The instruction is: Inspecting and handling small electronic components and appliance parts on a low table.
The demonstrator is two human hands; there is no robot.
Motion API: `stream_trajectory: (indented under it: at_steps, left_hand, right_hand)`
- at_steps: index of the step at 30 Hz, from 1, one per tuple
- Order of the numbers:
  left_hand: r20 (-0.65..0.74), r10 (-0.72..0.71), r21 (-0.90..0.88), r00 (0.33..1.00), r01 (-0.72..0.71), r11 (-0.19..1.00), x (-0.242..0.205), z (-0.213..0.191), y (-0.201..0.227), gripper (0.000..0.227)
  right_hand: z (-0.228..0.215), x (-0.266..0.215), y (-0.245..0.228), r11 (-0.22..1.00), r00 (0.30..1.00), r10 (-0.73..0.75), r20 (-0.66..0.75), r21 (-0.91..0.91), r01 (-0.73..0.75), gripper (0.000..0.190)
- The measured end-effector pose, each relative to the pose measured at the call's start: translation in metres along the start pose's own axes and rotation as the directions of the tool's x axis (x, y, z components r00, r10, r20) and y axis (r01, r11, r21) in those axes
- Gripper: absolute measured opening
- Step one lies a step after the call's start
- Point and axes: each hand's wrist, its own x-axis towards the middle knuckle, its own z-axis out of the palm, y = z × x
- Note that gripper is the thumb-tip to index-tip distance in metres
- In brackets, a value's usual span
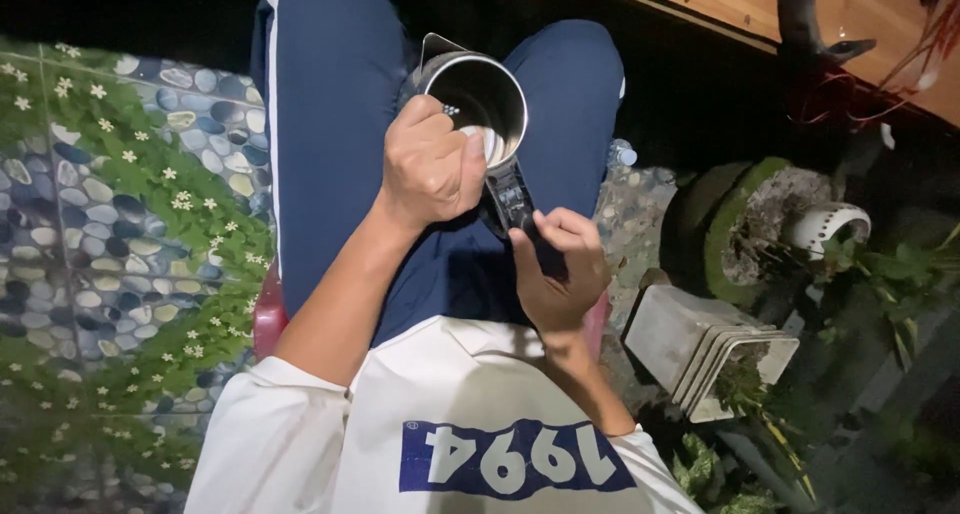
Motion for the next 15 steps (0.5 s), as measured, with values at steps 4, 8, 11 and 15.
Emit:
stream_trajectory:
  at_steps: [4, 8, 11, 15]
  left_hand:
    - [0.003, -0.011, -0.008, 1.000, 0.011, 1.000, 0.0017, -0.0011, -0.0005, 0.050]
    - [-0.004, -0.005, -0.004, 1.000, 0.005, 1.000, 0.0041, -0.0011, -0.0011, 0.050]
    - [0.001, 0.000, -0.003, 1.000, 0.000, 1.000, 0.0028, -0.0014, -0.0006, 0.050]
    - [-0.008, -0.002, -0.020, 1.000, 0.002, 1.000, 0.0011, -0.0003, -0.0004, 0.048]
  right_hand:
    - [0.0028, 0.0004, -0.0045, 0.999, 0.999, 0.037, -0.029, -0.009, -0.038, 0.020]
    - [0.0032, 0.0032, -0.0072, 0.998, 0.998, 0.058, -0.034, -0.030, -0.059, 0.019]
    - [0.0022, 0.0021, -0.0077, 0.998, 0.998, 0.056, -0.025, -0.008, -0.056, 0.020]
    - [0.0037, -0.0008, -0.0088, 0.998, 0.998, 0.058, -0.033, -0.006, -0.058, 0.016]
